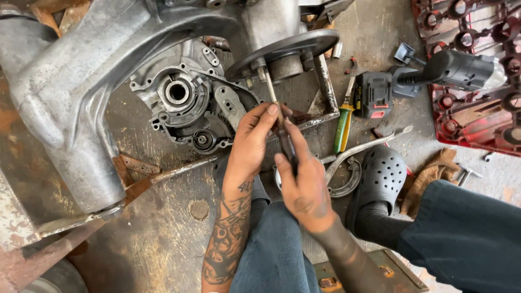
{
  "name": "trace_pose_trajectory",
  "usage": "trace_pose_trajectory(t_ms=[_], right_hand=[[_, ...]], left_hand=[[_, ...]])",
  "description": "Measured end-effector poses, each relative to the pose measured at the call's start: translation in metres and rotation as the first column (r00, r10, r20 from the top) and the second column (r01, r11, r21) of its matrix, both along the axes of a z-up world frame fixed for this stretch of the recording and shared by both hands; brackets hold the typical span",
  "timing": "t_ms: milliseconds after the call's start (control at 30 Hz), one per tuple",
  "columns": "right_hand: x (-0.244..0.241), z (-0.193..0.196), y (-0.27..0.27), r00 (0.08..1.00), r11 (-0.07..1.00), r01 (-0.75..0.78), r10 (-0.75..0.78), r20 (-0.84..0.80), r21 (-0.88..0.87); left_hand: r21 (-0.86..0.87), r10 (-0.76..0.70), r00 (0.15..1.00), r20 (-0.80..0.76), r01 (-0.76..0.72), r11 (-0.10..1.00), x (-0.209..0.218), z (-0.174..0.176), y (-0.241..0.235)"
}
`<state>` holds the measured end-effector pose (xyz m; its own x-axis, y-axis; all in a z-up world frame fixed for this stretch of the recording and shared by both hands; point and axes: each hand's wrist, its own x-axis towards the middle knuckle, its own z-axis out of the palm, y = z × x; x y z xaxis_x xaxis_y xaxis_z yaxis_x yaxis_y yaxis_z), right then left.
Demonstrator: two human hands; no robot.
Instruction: Disassembling and inspecting motorcycle engine components using hand tools
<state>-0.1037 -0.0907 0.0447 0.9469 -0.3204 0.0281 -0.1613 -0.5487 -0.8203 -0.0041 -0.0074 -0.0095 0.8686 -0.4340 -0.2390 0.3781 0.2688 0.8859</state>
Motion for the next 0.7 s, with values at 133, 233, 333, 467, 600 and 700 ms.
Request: trace_pose_trajectory(t_ms=[133,233,333,467,600,700], right_hand=[[-0.012,-0.059,-0.016,0.999,-0.203,-0.031,-0.018,0.028,0.979],[-0.01,-0.056,-0.017,1.0,-0.53,-0.005,-0.01,-0.001,0.848],[-0.003,-0.042,-0.017,0.996,0.179,0.087,-0.034,-0.082,0.98],[0.003,-0.02,-0.014,0.996,0.895,0.063,-0.031,-0.079,0.442],[0.004,-0.021,-0.007,0.997,0.631,0.071,-0.036,-0.063,0.772],[0.006,-0.016,-0.007,0.993,-0.076,0.099,-0.05,-0.103,0.992]], left_hand=[[0.061,0.028,0.998,0.055,-0.031,0.998,0.003,-0.002,0.0],[0.064,0.044,0.995,0.092,-0.05,0.997,0.007,-0.006,0.002],[0.067,0.07,0.992,0.104,-0.077,0.995,0.005,-0.009,0.0],[0.084,0.089,0.989,0.121,-0.099,0.991,0.004,-0.004,-0.003],[0.092,0.101,0.989,0.109,-0.111,0.989,0.004,-0.004,0.001],[0.079,0.107,0.99,0.096,-0.115,0.99,0.007,0.001,0.003]])
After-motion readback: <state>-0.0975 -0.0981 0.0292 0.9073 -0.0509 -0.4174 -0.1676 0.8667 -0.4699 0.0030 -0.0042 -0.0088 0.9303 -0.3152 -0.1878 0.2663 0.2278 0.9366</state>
